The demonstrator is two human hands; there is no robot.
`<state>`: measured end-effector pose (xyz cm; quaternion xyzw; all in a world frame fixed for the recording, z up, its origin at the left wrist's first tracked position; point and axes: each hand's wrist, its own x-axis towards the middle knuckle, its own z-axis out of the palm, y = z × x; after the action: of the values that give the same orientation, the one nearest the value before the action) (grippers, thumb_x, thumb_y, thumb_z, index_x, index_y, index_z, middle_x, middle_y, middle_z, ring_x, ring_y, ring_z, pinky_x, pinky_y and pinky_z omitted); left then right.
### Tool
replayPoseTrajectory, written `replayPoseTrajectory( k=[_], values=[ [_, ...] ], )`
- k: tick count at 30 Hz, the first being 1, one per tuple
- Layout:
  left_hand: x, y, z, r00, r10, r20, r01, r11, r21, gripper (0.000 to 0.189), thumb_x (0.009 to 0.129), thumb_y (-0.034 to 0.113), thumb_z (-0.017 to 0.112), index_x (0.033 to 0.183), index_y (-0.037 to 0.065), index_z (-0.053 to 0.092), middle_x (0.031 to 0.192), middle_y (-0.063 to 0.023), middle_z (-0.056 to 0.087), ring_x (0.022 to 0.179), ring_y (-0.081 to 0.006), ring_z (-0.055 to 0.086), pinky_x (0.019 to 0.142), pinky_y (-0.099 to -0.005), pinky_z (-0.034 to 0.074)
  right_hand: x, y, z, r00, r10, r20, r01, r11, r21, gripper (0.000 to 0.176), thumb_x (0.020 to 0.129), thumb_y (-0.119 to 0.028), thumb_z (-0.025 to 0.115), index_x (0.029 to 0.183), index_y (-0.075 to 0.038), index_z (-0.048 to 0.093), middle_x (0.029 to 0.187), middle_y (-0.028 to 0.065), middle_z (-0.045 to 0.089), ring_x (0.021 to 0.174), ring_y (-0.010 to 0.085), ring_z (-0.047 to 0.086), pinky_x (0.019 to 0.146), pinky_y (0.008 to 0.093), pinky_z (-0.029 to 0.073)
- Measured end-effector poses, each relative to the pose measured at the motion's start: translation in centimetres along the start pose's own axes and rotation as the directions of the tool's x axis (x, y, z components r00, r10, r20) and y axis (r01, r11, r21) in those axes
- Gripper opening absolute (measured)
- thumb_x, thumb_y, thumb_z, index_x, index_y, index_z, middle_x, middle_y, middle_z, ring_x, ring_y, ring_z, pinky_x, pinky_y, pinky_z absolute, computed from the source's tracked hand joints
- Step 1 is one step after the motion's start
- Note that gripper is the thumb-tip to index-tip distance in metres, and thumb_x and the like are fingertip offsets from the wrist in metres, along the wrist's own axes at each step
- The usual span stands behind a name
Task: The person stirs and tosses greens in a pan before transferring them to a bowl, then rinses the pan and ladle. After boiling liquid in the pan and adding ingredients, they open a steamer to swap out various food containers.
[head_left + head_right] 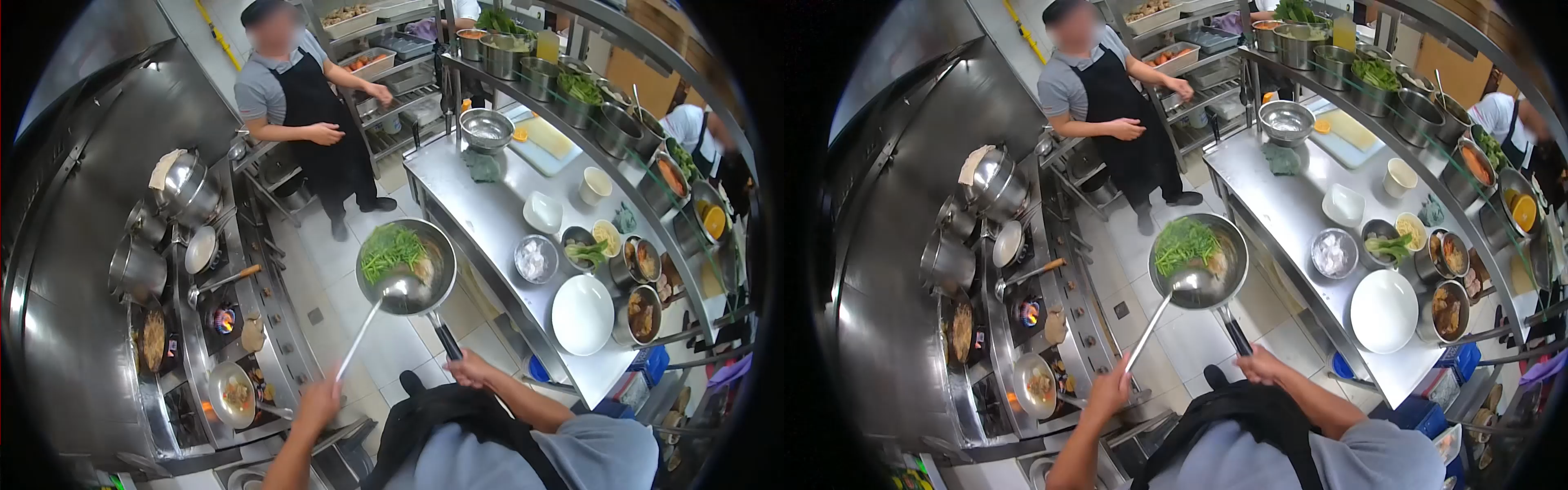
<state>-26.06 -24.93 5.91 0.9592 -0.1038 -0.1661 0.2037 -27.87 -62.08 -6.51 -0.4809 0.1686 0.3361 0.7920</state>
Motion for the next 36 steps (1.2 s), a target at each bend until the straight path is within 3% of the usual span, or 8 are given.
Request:
replayPoseTrajectory(
  k=[7,12,14,15,17,23,29,36],
  values=[
    [-0.5,-1.0,3.8,0.992,-0.053,-0.116,0.036,0.990,-0.139,0.056,0.098,0.022,0.050,0.151,0.020,0.035,0.085,-0.0290,0.065,0.079,-0.0505,0.063,0.070,-0.0579,0.049,2.6,-2.6,4.1,0.995,0.023,-0.093,-0.020,0.999,0.033,0.019,0.089,-0.005,0.065,0.095,-0.008,0.047,0.056,-0.0021,0.039,0.040,0.0077,0.034,0.034,0.0258,0.025],
    [4.6,1.3,-0.5,0.937,-0.089,-0.338,0.038,0.987,-0.156,0.044,0.102,0.025,0.044,0.146,0.022,0.041,0.074,-0.0245,0.065,0.064,-0.0434,0.064,0.057,-0.0505,0.052,3.5,-2.9,7.1,0.925,-0.313,-0.213,0.203,0.886,-0.417,0.021,0.088,-0.014,0.067,0.098,-0.004,0.051,0.057,0.0013,0.050,0.041,0.0113,0.047,0.037,0.0290,0.035],
    [6.1,2.2,0.1,0.965,-0.263,0.016,0.195,0.673,-0.714,0.030,0.103,0.031,0.044,0.131,0.020,0.047,0.059,-0.0117,0.053,0.050,-0.0268,0.056,0.045,-0.0385,0.047,6.2,-1.2,6.4,0.848,-0.490,-0.202,0.308,0.765,-0.565,0.021,0.088,-0.014,0.067,0.097,-0.004,0.052,0.056,0.0014,0.049,0.041,0.0119,0.046,0.038,0.0297,0.036],
    [6.6,3.2,0.2,0.948,-0.280,0.150,0.277,0.495,-0.824,0.026,0.104,0.033,0.044,0.126,0.019,0.049,0.054,-0.0074,0.048,0.045,-0.0212,0.053,0.041,-0.0345,0.045,6.9,-0.6,6.4,0.746,-0.647,-0.160,0.379,0.609,-0.697,0.020,0.088,-0.014,0.067,0.096,-0.003,0.052,0.055,0.0014,0.049,0.040,0.0125,0.046,0.039,0.0303,0.037],
    [7.7,6.6,-1.0,0.887,-0.144,0.438,0.422,-0.130,-0.897,0.019,0.104,0.039,0.045,0.104,0.019,0.045,0.056,0.0045,0.033,0.043,-0.0055,0.036,0.037,-0.0216,0.035,7.3,-1.8,6.8,0.816,-0.525,-0.242,0.283,0.727,-0.625,0.021,0.088,-0.015,0.067,0.096,-0.003,0.052,0.055,0.0011,0.048,0.040,0.0119,0.045,0.039,0.0302,0.036],
    [10.5,4.1,-1.6,0.722,0.148,0.676,0.669,-0.397,-0.628,0.023,0.104,0.041,0.047,0.098,0.019,0.045,0.063,0.0038,0.041,0.042,-0.0051,0.036,0.038,-0.0235,0.035,4.6,-3.8,7.6,0.946,-0.100,-0.308,0.042,0.981,-0.187,0.024,0.089,-0.018,0.068,0.094,-0.010,0.047,0.054,-0.0016,0.043,0.038,0.0072,0.038,0.031,0.0270,0.025],
    [12.0,2.4,-6.2,0.620,0.215,0.755,0.785,-0.173,-0.595,0.029,0.105,0.039,0.043,0.130,0.024,0.049,0.060,0.0039,0.035,0.039,-0.0048,0.033,0.035,-0.0238,0.033,-0.1,-2.4,5.7,0.980,-0.035,-0.197,0.052,0.995,0.083,0.020,0.090,-0.019,0.065,0.095,-0.011,0.047,0.055,-0.0050,0.040,0.039,0.0048,0.034,0.032,0.0241,0.023],
    [24.1,9.5,-9.6,0.342,0.584,0.736,0.917,-0.035,-0.399,0.049,0.108,0.039,0.030,0.155,0.028,0.024,0.062,0.0034,0.035,0.038,-0.0037,0.033,0.037,-0.0242,0.040,-9.4,-11.4,5.5,0.877,-0.041,-0.479,0.153,0.968,0.198,0.021,0.090,-0.018,0.067,0.094,-0.013,0.048,0.056,-0.0045,0.040,0.041,0.0041,0.034,0.034,0.0236,0.023]
  ],
)
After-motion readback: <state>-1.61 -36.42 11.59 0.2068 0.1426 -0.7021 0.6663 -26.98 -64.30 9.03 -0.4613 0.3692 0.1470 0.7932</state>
